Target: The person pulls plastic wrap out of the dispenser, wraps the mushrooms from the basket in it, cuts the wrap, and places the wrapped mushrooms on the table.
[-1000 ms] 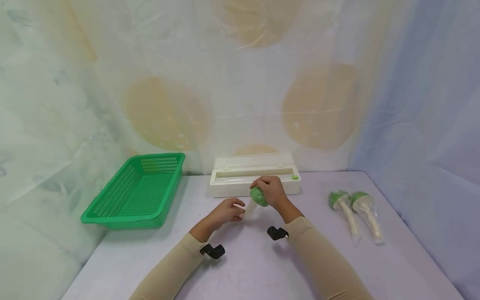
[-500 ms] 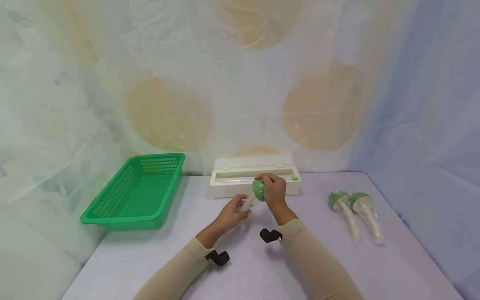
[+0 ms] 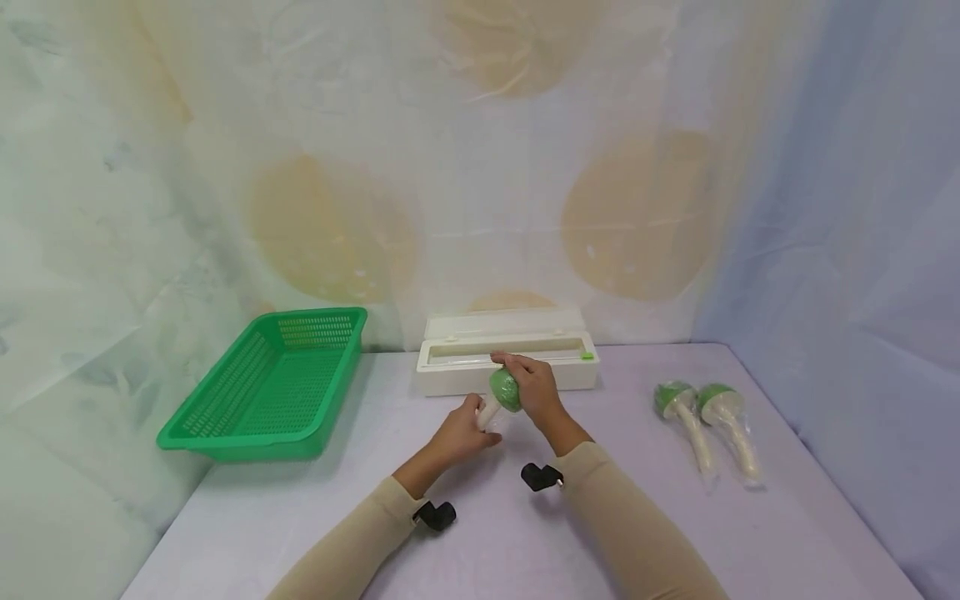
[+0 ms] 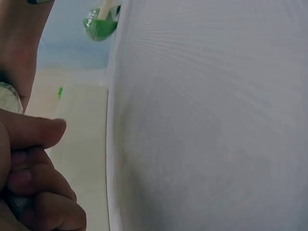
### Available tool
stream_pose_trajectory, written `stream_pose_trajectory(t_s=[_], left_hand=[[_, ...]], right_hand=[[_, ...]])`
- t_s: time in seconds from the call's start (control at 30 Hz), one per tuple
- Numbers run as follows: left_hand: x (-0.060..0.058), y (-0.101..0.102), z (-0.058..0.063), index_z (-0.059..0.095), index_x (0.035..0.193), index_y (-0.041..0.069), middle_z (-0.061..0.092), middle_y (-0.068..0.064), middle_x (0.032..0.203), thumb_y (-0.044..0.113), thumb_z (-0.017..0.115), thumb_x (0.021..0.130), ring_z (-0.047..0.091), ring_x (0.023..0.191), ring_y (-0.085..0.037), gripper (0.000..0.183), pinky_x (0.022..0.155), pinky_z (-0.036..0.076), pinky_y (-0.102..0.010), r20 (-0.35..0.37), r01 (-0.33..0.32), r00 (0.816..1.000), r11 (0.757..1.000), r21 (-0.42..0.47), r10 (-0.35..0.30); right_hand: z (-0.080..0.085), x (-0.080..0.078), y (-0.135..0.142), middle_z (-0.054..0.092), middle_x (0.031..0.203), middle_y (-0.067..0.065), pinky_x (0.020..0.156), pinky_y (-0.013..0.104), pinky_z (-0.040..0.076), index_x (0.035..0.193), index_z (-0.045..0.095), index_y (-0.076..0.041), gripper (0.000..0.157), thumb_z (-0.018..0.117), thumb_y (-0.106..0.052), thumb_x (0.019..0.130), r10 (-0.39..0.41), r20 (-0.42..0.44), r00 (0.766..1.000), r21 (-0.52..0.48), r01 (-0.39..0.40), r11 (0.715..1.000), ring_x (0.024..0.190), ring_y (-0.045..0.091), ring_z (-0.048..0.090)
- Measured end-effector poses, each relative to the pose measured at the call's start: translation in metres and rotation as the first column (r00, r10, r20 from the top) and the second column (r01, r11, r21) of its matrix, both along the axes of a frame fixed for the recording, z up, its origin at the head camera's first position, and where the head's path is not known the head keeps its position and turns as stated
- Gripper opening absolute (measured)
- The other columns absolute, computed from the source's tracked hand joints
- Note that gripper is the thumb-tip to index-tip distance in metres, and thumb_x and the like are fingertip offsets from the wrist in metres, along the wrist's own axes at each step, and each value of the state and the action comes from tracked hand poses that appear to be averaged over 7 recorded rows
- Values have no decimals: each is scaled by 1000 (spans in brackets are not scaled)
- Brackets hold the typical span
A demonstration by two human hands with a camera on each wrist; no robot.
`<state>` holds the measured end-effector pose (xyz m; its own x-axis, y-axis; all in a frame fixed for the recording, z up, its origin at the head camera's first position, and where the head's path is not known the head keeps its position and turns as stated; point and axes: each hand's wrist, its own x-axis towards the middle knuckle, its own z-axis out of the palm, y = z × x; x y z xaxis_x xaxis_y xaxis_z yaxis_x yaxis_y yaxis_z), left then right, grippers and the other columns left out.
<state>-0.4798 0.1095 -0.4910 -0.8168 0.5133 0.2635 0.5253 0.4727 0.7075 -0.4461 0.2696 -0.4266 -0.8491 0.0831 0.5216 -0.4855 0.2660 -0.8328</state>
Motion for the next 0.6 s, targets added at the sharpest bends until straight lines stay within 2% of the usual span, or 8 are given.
stream_pose_trajectory(t_s=[0.1,0.23,0.37,0.5,0.6], left_hand=[[2,1,-1,44,106,6,57,-5,82,19,77,82,54,68,-17,43,56,43,-30,-17,7,1000,1000,12,-6],[4,1,-2,42,105,5,55,-5,79,18,73,87,52,65,-16,37,54,42,-28,-15,51,999,999,14,-51],[4,0,-3,44,107,6,55,-4,81,20,73,88,52,66,-15,38,54,42,-28,1,85,996,996,24,-85],[3,-6,3,46,111,9,58,-3,83,26,76,86,53,68,-15,42,55,43,-29,40,115,992,993,19,-116],[0,-12,9,47,118,11,60,-3,91,29,75,86,55,73,-14,46,59,45,-29,74,164,983,986,32,-166]], right_hand=[[-2,0,-2,70,105,16,79,28,52,100,72,8,32,57,-21,100,14,-10,1000,-67,-15,998,101,23,64],[-5,-1,-2,72,90,17,63,26,53,89,72,9,27,61,-14,97,-16,18,1000,-141,18,990,81,18,66],[-7,-2,0,71,89,19,65,26,53,90,71,12,26,60,-11,96,-29,49,998,-183,37,982,82,17,67],[-6,-3,3,72,92,18,68,27,54,90,73,9,26,59,-12,97,-77,41,996,-150,83,985,89,20,65],[-2,-2,7,72,94,15,71,27,53,91,74,5,26,58,-14,98,-123,33,992,-112,126,986,95,20,64]])
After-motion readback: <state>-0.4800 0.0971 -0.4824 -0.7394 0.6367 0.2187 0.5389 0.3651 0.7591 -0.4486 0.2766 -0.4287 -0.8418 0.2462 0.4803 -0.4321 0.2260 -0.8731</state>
